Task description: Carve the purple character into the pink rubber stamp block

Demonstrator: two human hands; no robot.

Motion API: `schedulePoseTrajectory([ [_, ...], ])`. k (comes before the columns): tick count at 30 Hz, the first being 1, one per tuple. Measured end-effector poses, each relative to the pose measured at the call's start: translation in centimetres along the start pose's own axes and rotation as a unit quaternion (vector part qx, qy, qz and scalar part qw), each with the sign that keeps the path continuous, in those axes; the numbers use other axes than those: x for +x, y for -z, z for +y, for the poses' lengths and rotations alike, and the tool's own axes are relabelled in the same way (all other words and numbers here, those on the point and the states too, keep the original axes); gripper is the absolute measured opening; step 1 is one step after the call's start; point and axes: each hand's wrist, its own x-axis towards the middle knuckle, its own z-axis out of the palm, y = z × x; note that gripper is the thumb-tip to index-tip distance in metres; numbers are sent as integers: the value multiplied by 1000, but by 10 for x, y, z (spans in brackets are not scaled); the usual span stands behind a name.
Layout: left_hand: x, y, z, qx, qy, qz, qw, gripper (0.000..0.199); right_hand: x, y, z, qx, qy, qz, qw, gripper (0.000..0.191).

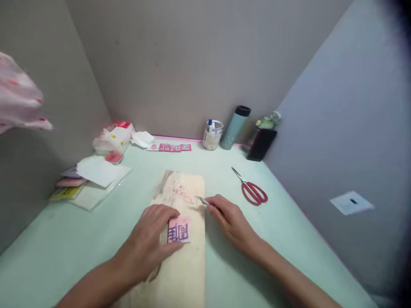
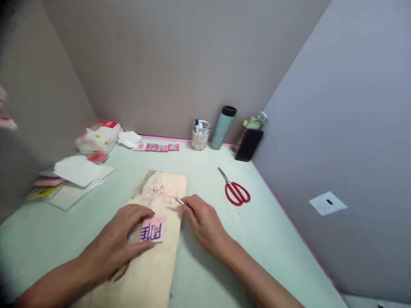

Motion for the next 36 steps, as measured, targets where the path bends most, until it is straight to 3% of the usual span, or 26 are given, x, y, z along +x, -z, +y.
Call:
schedulePoseTrajectory([
  [4, 2, 4, 7, -35, 62, -18, 997, 37, -24, 0, 3, 3, -8, -20, 1000, 19],
  [7, 2, 8, 13, -128, 153, 14, 980, 36, -35, -2, 7, 25, 3, -31, 999, 19],
  [11, 5, 15, 20, -325, 266, 30, 907, 38, -38, -3, 12, 64, -13, -51, 997, 20],
  [14, 7, 17, 20, -413, 310, 42, 856, 40, -37, 0, 14, 102, -39, -66, 992, 20],
  [19, 9, 14, 19, -459, 327, 57, 824, 42, -38, 2, 14, 144, -52, -71, 986, 23],
  [23, 7, 16, 20, -414, 331, 53, 846, 34, -40, 0, 14, 123, -43, -71, 989, 21],
  [26, 5, 17, 16, -269, 277, 11, 922, 27, -41, -1, 15, 91, -26, -60, 994, 19],
  [29, 4, 14, 9, -87, 143, -17, 986, 38, -41, 0, 18, 51, -5, -56, 997, 18],
  [32, 2, 7, 4, 19, 61, -34, 997, 49, -43, 2, 19, 16, 19, -64, 998, 18],
  [36, 2, 1, 3, 71, 40, -46, 996, 40, -45, 4, 19, -10, 58, -95, 994, 19],
])
